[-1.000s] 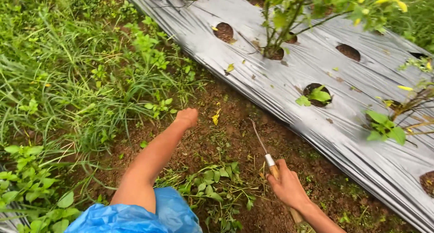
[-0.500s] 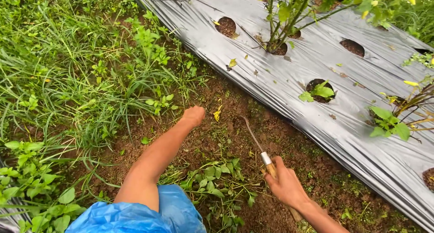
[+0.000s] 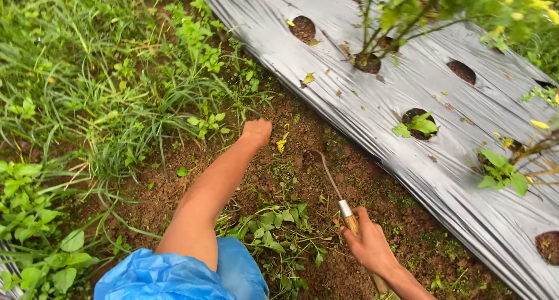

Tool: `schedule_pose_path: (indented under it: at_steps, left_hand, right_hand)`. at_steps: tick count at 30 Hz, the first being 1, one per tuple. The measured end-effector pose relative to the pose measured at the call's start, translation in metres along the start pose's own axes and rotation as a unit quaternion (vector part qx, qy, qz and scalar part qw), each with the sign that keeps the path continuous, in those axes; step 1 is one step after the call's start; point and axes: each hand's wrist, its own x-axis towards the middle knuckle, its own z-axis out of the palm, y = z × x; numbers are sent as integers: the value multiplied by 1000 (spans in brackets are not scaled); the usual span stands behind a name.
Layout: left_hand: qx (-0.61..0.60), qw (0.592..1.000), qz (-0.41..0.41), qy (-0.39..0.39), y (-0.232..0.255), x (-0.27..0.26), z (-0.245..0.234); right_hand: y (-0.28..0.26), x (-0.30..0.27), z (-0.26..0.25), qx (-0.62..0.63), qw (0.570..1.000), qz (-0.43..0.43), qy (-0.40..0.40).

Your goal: The person uses a sickle to cut weeds growing along the edge of a plastic-covered garden bed. They repeatedly swing the tool to sever the weeds at the base and then pull the cut vegetation away from the bed with their hands.

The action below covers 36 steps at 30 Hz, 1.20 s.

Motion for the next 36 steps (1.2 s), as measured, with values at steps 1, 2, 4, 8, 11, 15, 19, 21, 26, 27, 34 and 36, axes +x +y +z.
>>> schedule_pose_path:
  at_steps: [1, 2, 4, 8, 11, 15, 19, 21, 26, 27, 34, 36]
  left_hand:
    - [3, 999, 9, 40, -5, 8, -4]
    - [9, 997, 18, 77, -11, 16, -6]
    - [-12, 995, 22, 92, -18, 17, -17]
    - [-60, 990, 35, 127, -34, 39, -30]
    - [-78, 984, 55, 149, -42, 47, -33]
    - [-85, 978, 70, 180, -50, 78, -26]
    - [16, 972, 48, 230, -67, 110, -23]
    - [41, 971, 29, 234, -74, 121, -28]
    - [14, 935, -39, 351, -93, 164, -25]
    - [12, 936, -38, 351, -98, 171, -27]
    - [-74, 922, 15, 381, -116, 197, -14]
    - [-107, 906, 45, 407, -125, 192, 7]
  right_hand:
    - [-8, 1, 1, -1, 1000, 9, 6]
    - [-15, 1, 4, 1, 1000, 19, 10]
    - [-38, 7, 7, -3, 1000, 14, 28]
    - [-75, 36, 23, 59, 996, 54, 44]
    - [-94, 54, 38, 97, 991, 67, 57]
    - [-103, 78, 51, 80, 993, 66, 62]
    - [-119, 97, 60, 59, 992, 43, 99]
    - [-126, 106, 59, 49, 992, 44, 112]
    - [-138, 118, 68, 98, 988, 40, 110]
    - [-137, 125, 71, 97, 988, 42, 111]
    - [-155, 141, 85, 34, 990, 80, 115]
    - [-161, 142, 87, 28, 988, 90, 120]
